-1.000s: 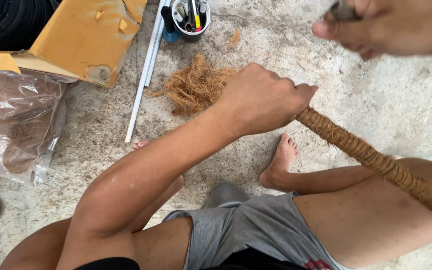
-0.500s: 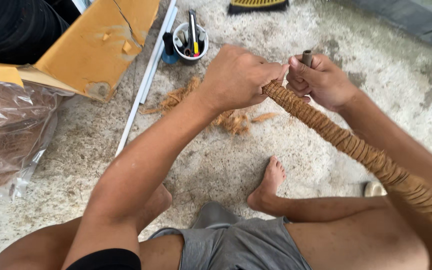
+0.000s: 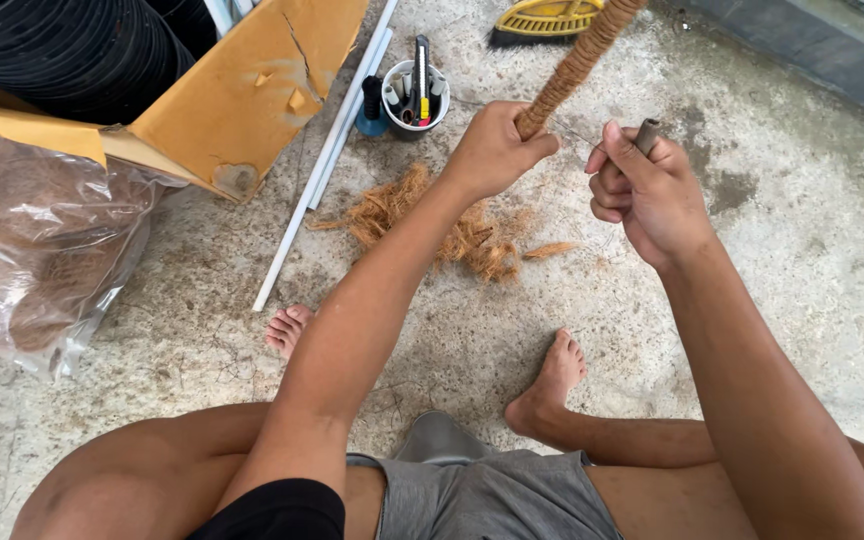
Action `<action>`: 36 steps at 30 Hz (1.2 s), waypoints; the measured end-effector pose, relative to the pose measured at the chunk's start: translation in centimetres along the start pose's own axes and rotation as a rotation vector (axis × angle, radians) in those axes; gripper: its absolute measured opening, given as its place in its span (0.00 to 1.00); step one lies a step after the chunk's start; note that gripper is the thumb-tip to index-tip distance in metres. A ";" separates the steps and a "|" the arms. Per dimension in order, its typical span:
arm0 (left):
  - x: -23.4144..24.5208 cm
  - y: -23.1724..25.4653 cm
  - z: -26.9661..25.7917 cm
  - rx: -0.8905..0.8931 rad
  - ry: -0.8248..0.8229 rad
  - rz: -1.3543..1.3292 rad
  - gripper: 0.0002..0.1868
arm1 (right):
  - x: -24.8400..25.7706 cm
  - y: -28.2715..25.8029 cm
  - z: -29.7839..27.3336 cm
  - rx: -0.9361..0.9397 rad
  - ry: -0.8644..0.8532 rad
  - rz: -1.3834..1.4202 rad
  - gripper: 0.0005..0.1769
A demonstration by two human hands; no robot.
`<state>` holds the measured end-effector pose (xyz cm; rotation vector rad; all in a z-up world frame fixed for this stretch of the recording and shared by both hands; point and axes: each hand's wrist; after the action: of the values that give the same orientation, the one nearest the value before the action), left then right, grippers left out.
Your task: The person sits on the floor and wraps a brown rope around a long white plastic tube. They use a utility knife to cut the rope and trim the end of the tube. The person continues wrapping the rope tightly along the length of the tube.
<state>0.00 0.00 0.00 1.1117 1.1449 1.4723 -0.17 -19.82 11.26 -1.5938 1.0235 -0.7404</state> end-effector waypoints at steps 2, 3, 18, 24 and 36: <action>-0.3 0.2 -0.3 0.086 0.025 0.095 0.23 | -0.5 -0.2 -0.4 0.010 0.026 -0.054 0.21; -0.3 0.4 -0.4 0.121 0.033 0.137 0.23 | -0.8 -0.2 -0.4 0.026 0.036 -0.076 0.21; -0.8 1.0 -0.8 0.248 0.177 0.106 0.29 | -0.7 0.3 -0.2 0.099 0.205 -0.020 0.16; -1.5 0.9 -0.9 0.200 0.210 0.026 0.31 | 1.2 2.2 -0.1 0.329 -0.089 0.035 0.22; -1.6 4.3 -0.9 -0.050 0.015 0.821 0.13 | -8.5 -2.6 -4.8 0.562 -0.189 -1.864 0.07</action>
<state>-1.19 -2.28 3.93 1.6407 0.6594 2.1029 -7.41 -14.10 15.32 -1.6682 -1.1036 -1.7418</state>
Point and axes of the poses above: each hand's wrist, its own z-axis towards the middle knuckle, its own x-axis out of the back of the hand, y = z × x, and after that the axes turned 6 degrees about y, right-handed
